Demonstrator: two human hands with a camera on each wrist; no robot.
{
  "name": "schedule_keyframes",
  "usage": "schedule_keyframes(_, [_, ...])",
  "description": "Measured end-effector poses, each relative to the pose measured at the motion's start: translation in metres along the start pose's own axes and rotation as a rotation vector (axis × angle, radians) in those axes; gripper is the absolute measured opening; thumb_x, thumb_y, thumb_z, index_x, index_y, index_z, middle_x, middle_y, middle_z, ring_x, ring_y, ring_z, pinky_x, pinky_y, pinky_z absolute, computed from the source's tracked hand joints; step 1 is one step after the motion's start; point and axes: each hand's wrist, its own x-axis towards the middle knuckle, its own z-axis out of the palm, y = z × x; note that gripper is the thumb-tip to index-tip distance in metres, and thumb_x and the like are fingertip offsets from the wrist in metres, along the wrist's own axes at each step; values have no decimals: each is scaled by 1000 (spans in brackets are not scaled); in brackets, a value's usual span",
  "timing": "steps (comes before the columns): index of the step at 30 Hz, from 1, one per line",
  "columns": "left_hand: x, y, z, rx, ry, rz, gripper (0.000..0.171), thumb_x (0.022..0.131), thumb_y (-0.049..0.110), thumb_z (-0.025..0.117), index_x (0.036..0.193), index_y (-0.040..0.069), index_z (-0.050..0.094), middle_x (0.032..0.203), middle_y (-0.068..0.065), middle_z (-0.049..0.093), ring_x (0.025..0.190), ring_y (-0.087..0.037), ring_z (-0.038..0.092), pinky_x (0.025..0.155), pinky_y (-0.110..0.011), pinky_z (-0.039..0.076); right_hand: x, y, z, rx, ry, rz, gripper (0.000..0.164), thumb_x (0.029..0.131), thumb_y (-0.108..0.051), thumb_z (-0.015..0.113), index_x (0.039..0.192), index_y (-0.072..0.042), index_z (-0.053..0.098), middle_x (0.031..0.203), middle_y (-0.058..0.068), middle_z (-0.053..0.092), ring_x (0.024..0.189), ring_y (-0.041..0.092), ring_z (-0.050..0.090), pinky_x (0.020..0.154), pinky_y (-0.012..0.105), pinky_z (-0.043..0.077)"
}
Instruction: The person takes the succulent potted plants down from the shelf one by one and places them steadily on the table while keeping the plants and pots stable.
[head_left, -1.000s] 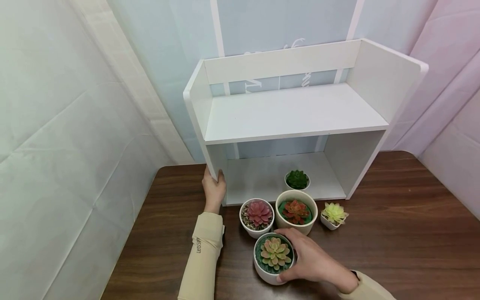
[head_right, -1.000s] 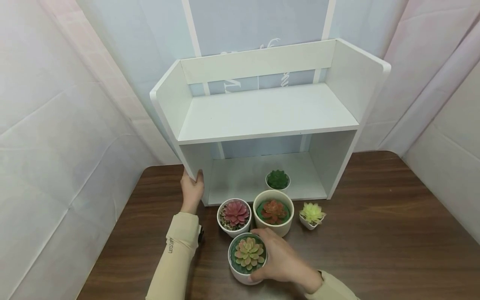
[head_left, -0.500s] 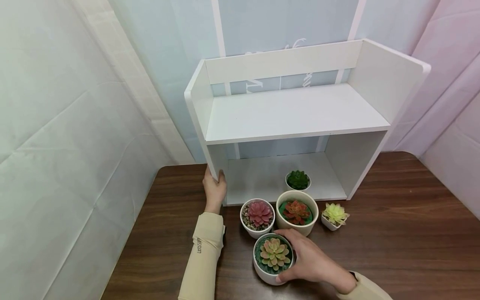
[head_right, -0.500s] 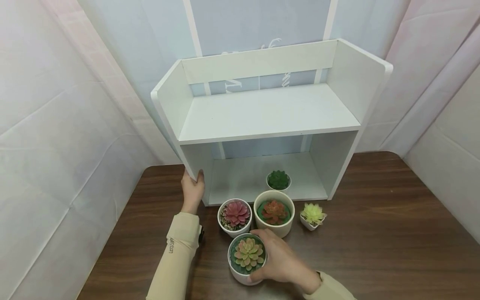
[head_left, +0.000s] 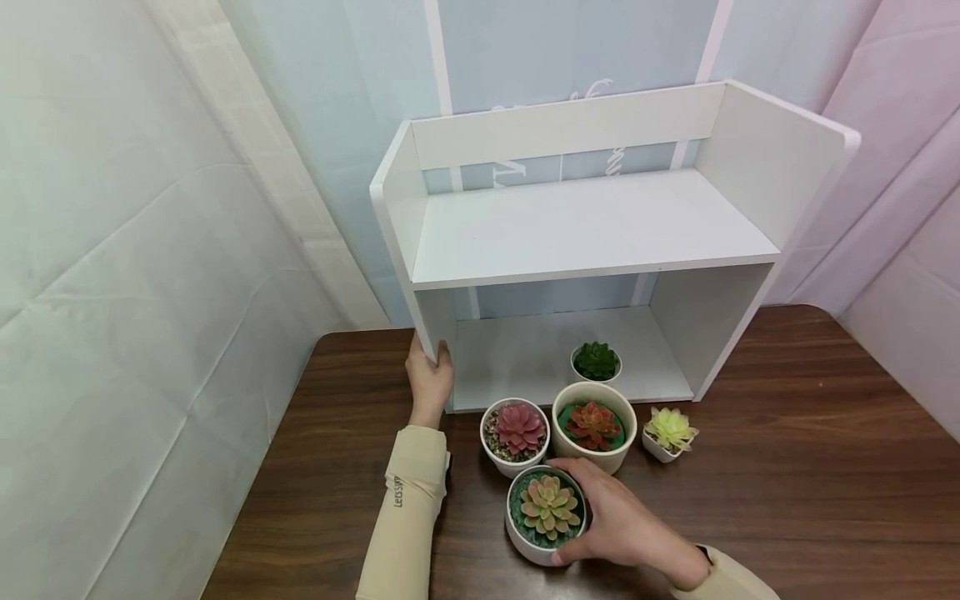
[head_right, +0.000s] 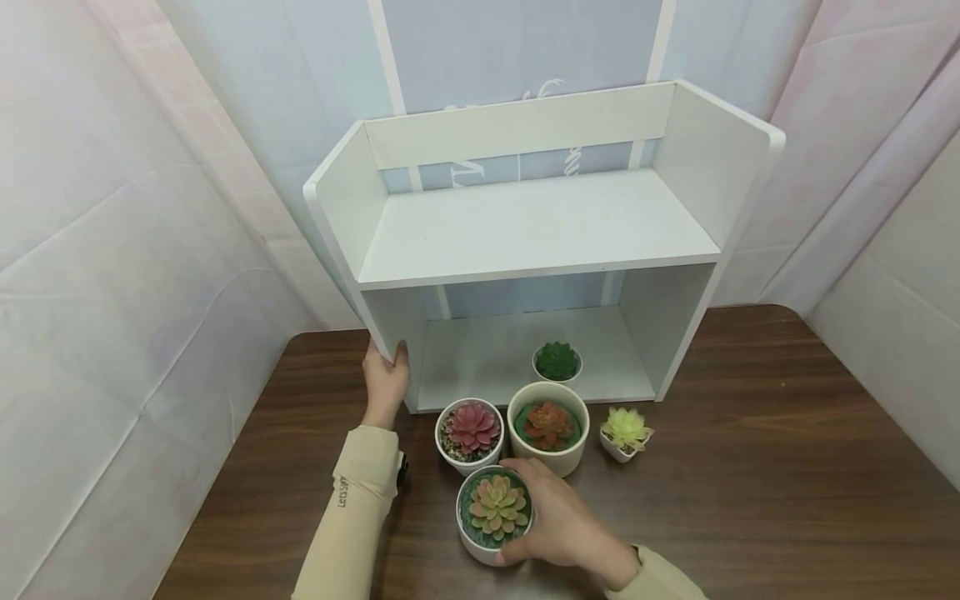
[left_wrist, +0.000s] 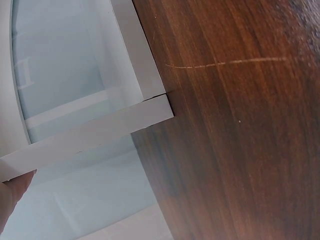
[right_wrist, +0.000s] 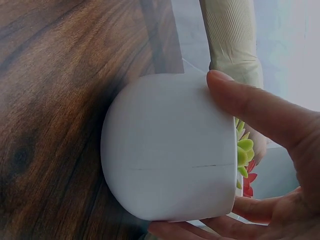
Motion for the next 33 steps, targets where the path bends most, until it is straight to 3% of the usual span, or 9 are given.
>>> schedule_keyframes(16, [-2, 1, -1, -3, -7, 2, 42, 92, -12, 46, 134, -10, 45, 127, -36, 52, 119, -50, 51, 94, -61, 44, -3, 3, 1, 9, -4, -32, 95, 57, -46, 90, 134, -12, 47, 128, 2, 55, 110, 22, 56, 88, 38, 48])
schedule_keyframes(23, [6, -38, 6, -1, 4, -22, 45, 93, -9, 47, 137, -4, 44, 131, -31, 52, 122, -46, 50, 96, -60, 44, -5, 5, 3, -9, 18, -84, 97, 59, -50, 88, 137, -9, 46, 129, 3, 54, 111, 22, 56, 88, 37, 48])
schedule_keyframes(28, [5, -40, 6, -16, -4, -33, 46, 94, -5, 49, 140, 1, 43, 133, -27, 52, 123, -43, 51, 95, -58, 45, -8, 5, 3, -21, 35, -139, 101, 58, -51, 87, 137, -5, 45, 130, 7, 55, 112, 26, 56, 89, 38, 49])
schedule_keyframes(33, [4, -37, 5, -14, -4, -22, 45, 94, -5, 49, 138, 2, 45, 132, -26, 53, 123, -42, 51, 96, -57, 45, -10, 4, 1, -31, 35, -137, 101, 59, -52, 86, 138, -5, 44, 132, 8, 54, 114, 28, 55, 90, 40, 49])
